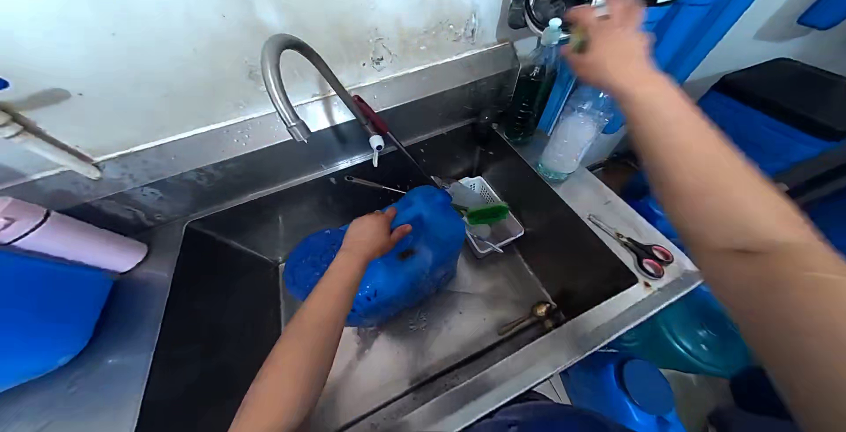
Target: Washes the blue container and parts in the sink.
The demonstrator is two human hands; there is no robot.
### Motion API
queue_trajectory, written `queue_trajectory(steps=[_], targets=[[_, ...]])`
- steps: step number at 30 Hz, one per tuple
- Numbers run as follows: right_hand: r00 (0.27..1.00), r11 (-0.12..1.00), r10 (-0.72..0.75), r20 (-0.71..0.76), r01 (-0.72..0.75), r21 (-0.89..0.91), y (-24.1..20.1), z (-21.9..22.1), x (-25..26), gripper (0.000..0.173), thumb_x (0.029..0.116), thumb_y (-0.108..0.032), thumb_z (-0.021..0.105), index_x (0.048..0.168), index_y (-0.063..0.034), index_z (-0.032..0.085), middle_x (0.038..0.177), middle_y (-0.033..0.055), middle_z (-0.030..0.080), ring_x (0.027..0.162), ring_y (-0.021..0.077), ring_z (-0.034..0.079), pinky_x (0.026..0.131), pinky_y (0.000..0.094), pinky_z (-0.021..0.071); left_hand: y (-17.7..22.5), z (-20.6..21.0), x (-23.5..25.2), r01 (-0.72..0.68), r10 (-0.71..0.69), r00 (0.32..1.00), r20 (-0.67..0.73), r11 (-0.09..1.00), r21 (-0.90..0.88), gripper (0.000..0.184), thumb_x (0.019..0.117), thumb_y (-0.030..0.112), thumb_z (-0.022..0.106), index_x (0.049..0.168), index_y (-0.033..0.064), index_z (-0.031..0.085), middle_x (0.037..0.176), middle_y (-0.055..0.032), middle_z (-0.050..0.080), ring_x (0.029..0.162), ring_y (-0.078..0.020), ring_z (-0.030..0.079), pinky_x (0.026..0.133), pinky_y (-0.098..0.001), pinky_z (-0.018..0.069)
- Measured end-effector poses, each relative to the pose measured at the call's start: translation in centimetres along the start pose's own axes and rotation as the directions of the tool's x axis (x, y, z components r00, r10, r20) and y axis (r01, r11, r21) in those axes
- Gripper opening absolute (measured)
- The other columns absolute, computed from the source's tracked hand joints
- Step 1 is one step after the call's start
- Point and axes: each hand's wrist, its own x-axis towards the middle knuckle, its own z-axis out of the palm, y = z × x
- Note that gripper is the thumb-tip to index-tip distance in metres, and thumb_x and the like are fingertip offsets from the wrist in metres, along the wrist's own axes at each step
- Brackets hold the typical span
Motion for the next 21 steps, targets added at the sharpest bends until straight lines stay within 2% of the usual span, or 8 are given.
queue_trajectory(steps=[2, 4, 8, 11, 13, 15, 18, 21], targets=[[0.995, 0.995, 0.097, 0.034, -0.096, -0.021, 4.5, -1.2, -0.2, 0.052, 0.1005, -0.025, 0.066, 0.14, 0.0045, 0.052, 0.15, 0.0443, 0.033, 0.132, 0.0708, 0.034, 0.093, 0.0855, 0.0337, 1.6, -1.2, 0.0, 0.114, -0.114, 0.993, 0.012, 0.993, 0.013, 0.07, 0.1054, 0.057, 0.043, 0.147, 0.002, 0.051, 0.147, -0.0309, 0.05, 0.139, -0.0494, 0.046, 0.11, -0.0686, 0.0352], [0.994, 1.0, 0.027, 0.104, -0.026, -0.007, 3.4, -0.4, -1.9, 0.048, 0.102, -0.024, 0.064, 0.135, 0.0097, 0.053, 0.14, 0.0452, 0.042, 0.123, 0.0667, 0.048, 0.093, 0.0789, 0.0411, 5.2, -2.4, 0.2, 0.126, -0.129, 0.989, -0.07, 0.991, -0.056, 0.073, 0.1013, 0.058, 0.053, 0.148, 0.0014, 0.049, 0.156, -0.0313, 0.039, 0.145, -0.0509, 0.035, 0.112, -0.0717, 0.0284], [0.921, 0.902, -0.389, 0.002, 0.381, 0.205, -3.3, -0.5, -5.6, 0.037, 0.1017, -0.027, 0.063, 0.117, 0.0074, 0.064, 0.116, 0.0331, 0.061, 0.105, 0.0522, 0.063, 0.085, 0.0675, 0.0501, 15.4, -2.4, 1.9, -0.301, 0.1, 0.896, -0.433, 0.853, -0.425, 0.108, 0.0727, 0.038, 0.093, 0.156, 0.0013, 0.035, 0.16, -0.0302, 0.031, 0.14, -0.05, 0.042, 0.107, -0.0693, 0.0402], [0.962, 0.747, -0.179, -0.207, 0.27, 0.608, -0.4, -0.6, -6.6, 0.037, 0.1027, -0.019, 0.058, 0.121, 0.0128, 0.059, 0.117, 0.0306, 0.064, 0.109, 0.0378, 0.064, 0.096, 0.0528, 0.05, 19.0, -2.9, 3.5, -0.468, 0.135, 0.72, -0.681, 0.819, -0.332, 0.104, 0.0688, 0.025, 0.095, 0.152, -0.0066, 0.04, 0.15, -0.0321, 0.047, 0.134, -0.0472, 0.052, 0.109, -0.0641, 0.0423], [0.986, 0.471, 0.16, -0.055, -0.027, 0.882, 3.6, 5.3, -8.1, 0.04, 0.1055, -0.022, 0.052, 0.129, 0.0113, 0.052, 0.113, 0.0213, 0.062, 0.098, 0.0203, 0.062, 0.088, 0.0376, 0.0529, 18.9, -5.4, 3.2, -0.305, 0.241, 0.787, -0.568, 0.952, -0.019, 0.087, 0.0798, 0.021, 0.087, 0.151, -0.003, 0.043, 0.146, -0.0326, 0.051, 0.135, -0.0492, 0.05, 0.11, -0.0667, 0.0379], [0.873, 0.045, 0.323, 0.365, -0.399, 0.916, 5.2, 13.7, -11.3, 0.043, 0.1074, -0.036, 0.049, 0.133, -0.0019, 0.049, 0.099, 0.0093, 0.057, 0.077, 0.0121, 0.056, 0.069, 0.0309, 0.0508, 18.9, -6.7, 3.3, -0.193, 0.316, 0.862, -0.396, 0.928, 0.32, 0.076, 0.0816, 0.007, 0.082, 0.149, 0.0014, 0.048, 0.141, -0.0324, 0.054, 0.135, -0.0521, 0.048, 0.111, -0.0698, 0.0321], [0.672, -0.453, 0.143, 0.727, -0.609, 0.652, 4.3, 21.1, -14.4, 0.032, 0.1107, -0.037, 0.039, 0.121, -0.0098, 0.051, 0.081, 0.005, 0.056, 0.057, 0.0129, 0.055, 0.052, 0.0267, 0.0498, 19.3, -6.5, 3.8, -0.169, 0.359, 0.907, -0.222, 0.79, 0.589, 0.065, 0.0808, -0.015, 0.07, 0.142, 0.0026, 0.056, 0.133, -0.0322, 0.059, 0.129, -0.0552, 0.051, 0.111, -0.0725, 0.0285], [0.618, -0.601, -0.072, 0.783, -0.654, 0.46, 5.0, 22.9, -16.0, 0.048, 0.1109, -0.042, 0.023, 0.135, -0.0104, 0.049, 0.102, 0.0164, 0.064, 0.079, 0.0288, 0.067, 0.068, 0.0412, 0.0582, 19.2, -7.3, 3.2, -0.156, 0.305, 0.945, -0.121, 0.743, 0.651, 0.06, 0.0804, -0.014, 0.071, 0.137, 0.0019, 0.06, 0.127, -0.0315, 0.062, 0.123, -0.0535, 0.055, 0.108, -0.0717, 0.032]])
